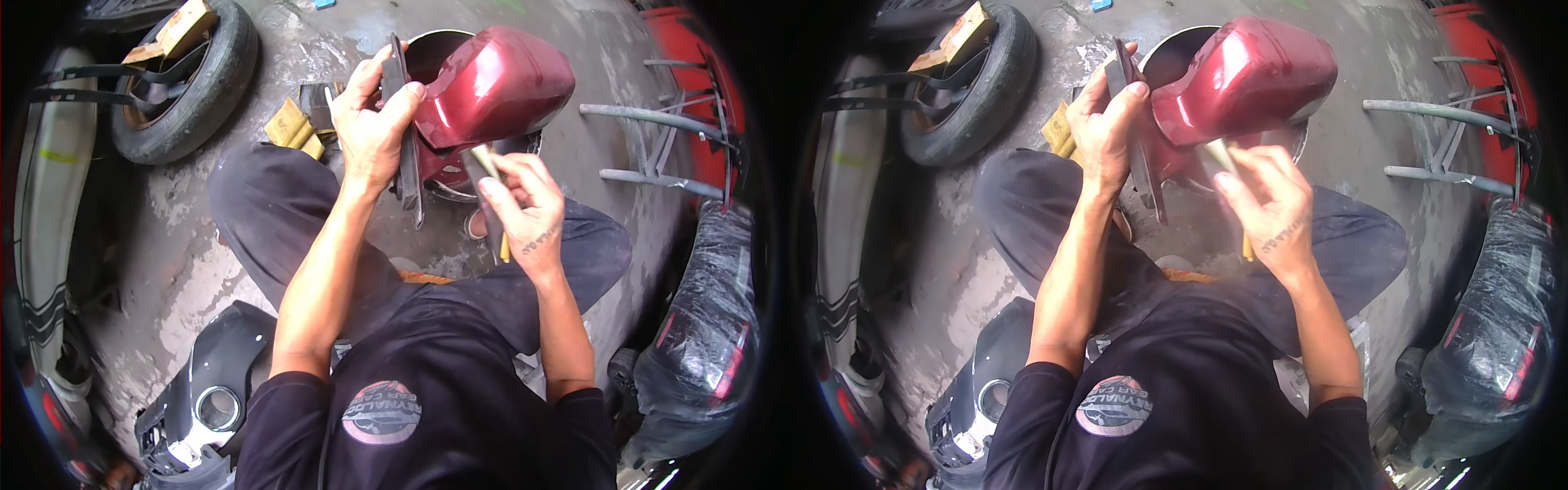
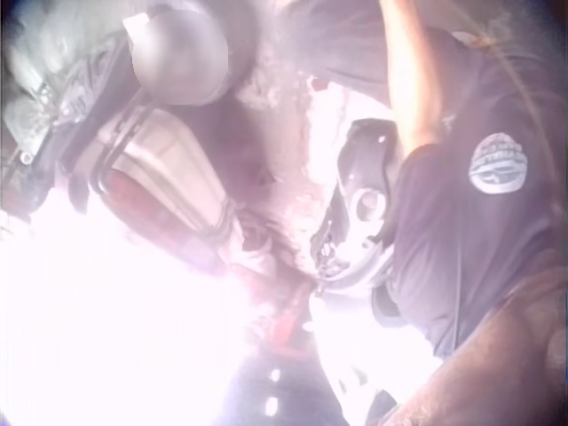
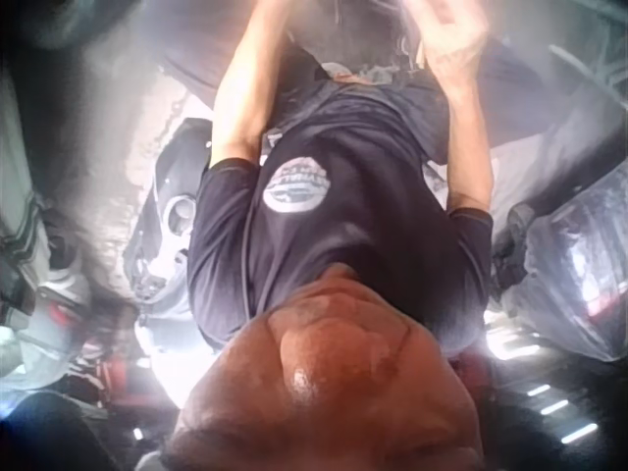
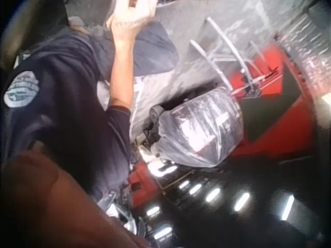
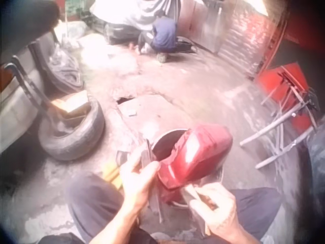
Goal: The person sits on the floor and sands a maroon car fender with a sanding block. They repeatedly rub the surface of the fender, rotating it to access different areas, and occasionally inspect the sandpaper.
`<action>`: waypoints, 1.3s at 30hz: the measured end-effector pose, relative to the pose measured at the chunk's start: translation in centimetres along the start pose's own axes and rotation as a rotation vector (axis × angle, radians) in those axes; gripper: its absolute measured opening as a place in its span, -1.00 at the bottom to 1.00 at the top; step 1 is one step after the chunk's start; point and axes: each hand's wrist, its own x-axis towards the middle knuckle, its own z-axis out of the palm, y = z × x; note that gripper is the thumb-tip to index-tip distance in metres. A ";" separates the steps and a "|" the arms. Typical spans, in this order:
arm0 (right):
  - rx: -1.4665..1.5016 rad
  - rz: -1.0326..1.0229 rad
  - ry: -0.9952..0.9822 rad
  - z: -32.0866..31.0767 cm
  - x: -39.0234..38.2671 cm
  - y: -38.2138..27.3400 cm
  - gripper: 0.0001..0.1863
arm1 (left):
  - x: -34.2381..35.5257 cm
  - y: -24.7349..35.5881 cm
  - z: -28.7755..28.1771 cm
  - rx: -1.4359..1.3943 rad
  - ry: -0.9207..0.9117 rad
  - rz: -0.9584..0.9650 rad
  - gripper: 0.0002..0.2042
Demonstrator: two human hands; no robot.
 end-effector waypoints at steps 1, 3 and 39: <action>0.010 -0.061 0.058 -0.2 -0.1 0.3 -0.61 | -0.1 0.0 0.0 -0.048 -0.001 -0.007 -0.50; -0.068 -0.108 0.075 0.1 0.4 -0.2 -0.60 | -0.2 -0.4 0.1 -0.039 -0.017 0.019 -0.50; -0.620 -0.759 0.243 -5.0 12.1 8.3 -0.62 | 4.0 1.0 -1.5 0.086 -0.016 -0.330 -0.25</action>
